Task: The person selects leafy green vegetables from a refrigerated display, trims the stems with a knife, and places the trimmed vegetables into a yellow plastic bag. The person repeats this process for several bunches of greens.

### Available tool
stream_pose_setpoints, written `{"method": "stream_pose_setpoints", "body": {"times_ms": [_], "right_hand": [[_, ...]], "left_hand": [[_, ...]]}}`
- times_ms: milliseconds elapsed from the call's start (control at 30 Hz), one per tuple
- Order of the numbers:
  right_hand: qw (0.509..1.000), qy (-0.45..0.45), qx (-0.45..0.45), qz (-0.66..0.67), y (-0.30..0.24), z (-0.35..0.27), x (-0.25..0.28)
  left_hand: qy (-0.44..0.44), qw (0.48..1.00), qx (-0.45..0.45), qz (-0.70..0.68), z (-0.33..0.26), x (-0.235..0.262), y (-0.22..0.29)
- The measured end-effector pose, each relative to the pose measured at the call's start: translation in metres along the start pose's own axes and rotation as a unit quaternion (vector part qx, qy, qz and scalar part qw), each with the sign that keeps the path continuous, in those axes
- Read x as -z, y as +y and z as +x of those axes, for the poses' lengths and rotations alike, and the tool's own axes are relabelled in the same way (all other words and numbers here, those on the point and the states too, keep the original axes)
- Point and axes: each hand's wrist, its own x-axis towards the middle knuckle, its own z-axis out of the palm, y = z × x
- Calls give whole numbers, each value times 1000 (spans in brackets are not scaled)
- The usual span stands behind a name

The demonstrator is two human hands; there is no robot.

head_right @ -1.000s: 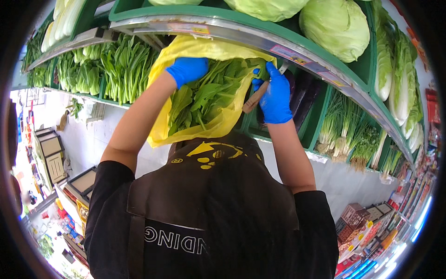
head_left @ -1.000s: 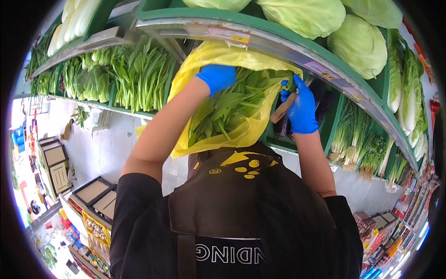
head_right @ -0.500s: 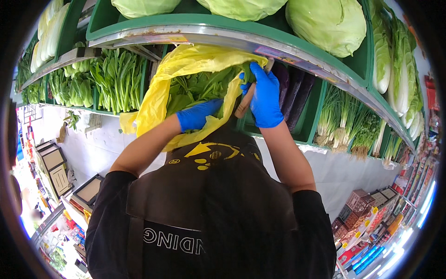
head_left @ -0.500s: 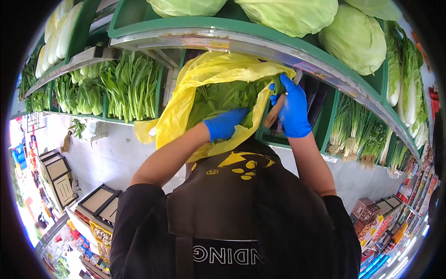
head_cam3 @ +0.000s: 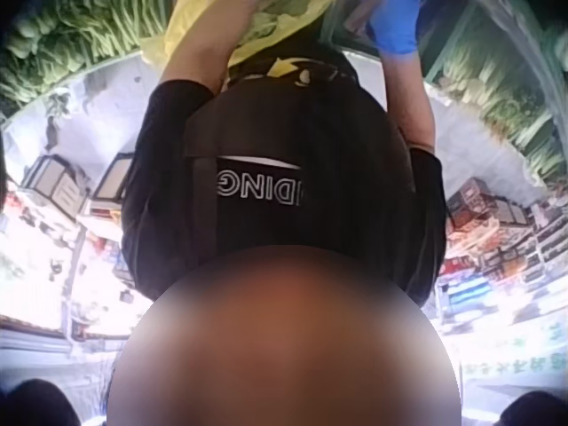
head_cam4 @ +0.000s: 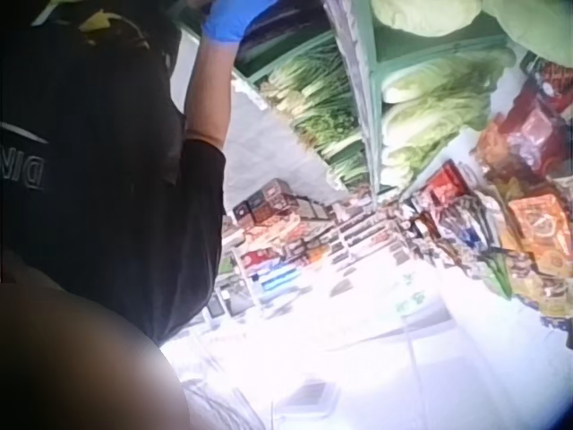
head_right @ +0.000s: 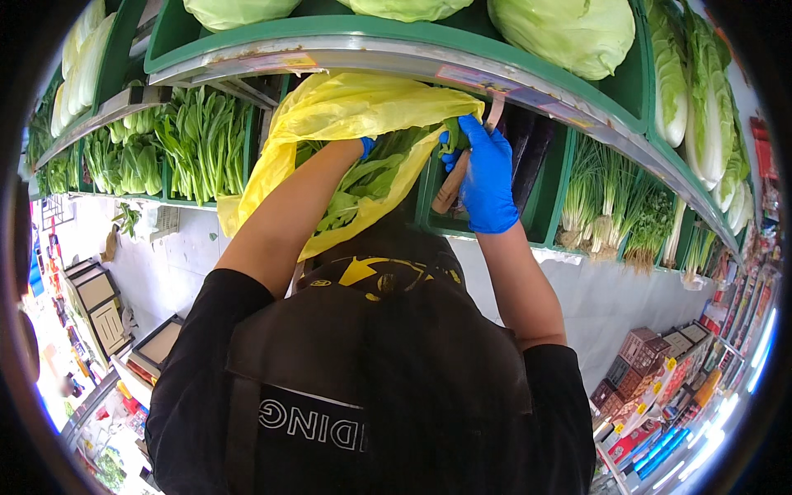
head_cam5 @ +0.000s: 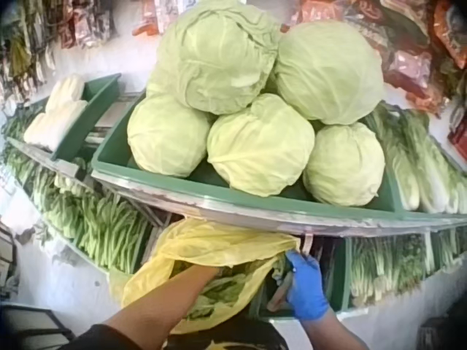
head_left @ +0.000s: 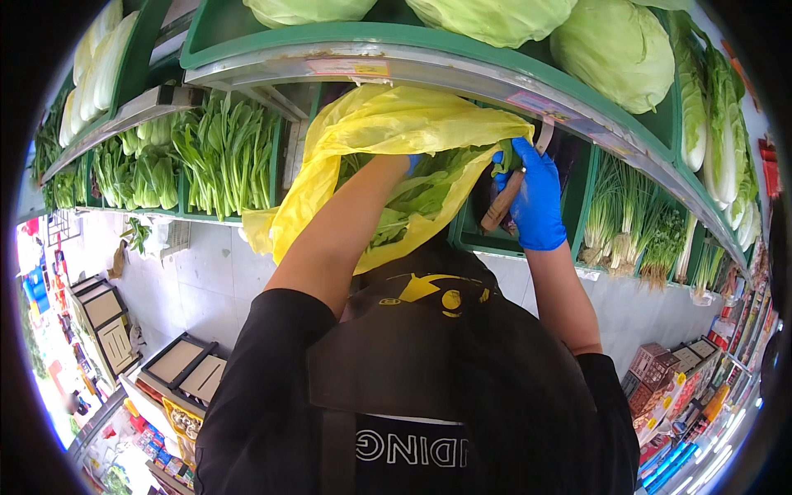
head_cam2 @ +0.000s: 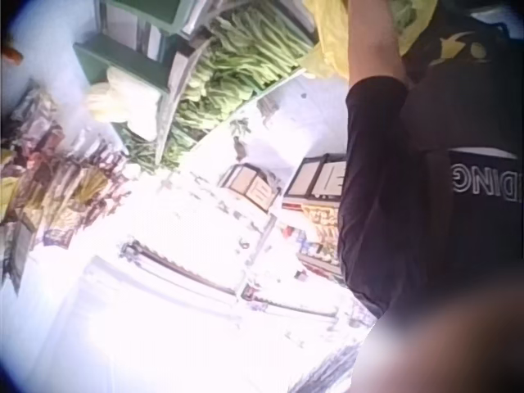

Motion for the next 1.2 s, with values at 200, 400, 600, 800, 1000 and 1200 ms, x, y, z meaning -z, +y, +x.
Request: {"method": "stream_pose_setpoints", "body": {"times_ms": [200,400,600,800,1000,1200], "right_hand": [[1000,21,5,-13,-4,2,10],[999,6,43,7,-3,8,-1],[996,28,58,-63,4,12,4],[996,30,56,-64,14,20,14],[979,37,107,-168,12,9,19],[911,-50,243,-329,27,-73,3]], "left_hand": [[16,996,-11,-92,-16,32,-41],[-11,958,-15,-286,-42,123,-82],[-49,923,-67,-375,-93,132,-38],[-96,933,-77,-339,-167,133,-7],[16,939,-57,-338,-174,192,-41],[116,904,-44,-409,-188,177,-28]]}}
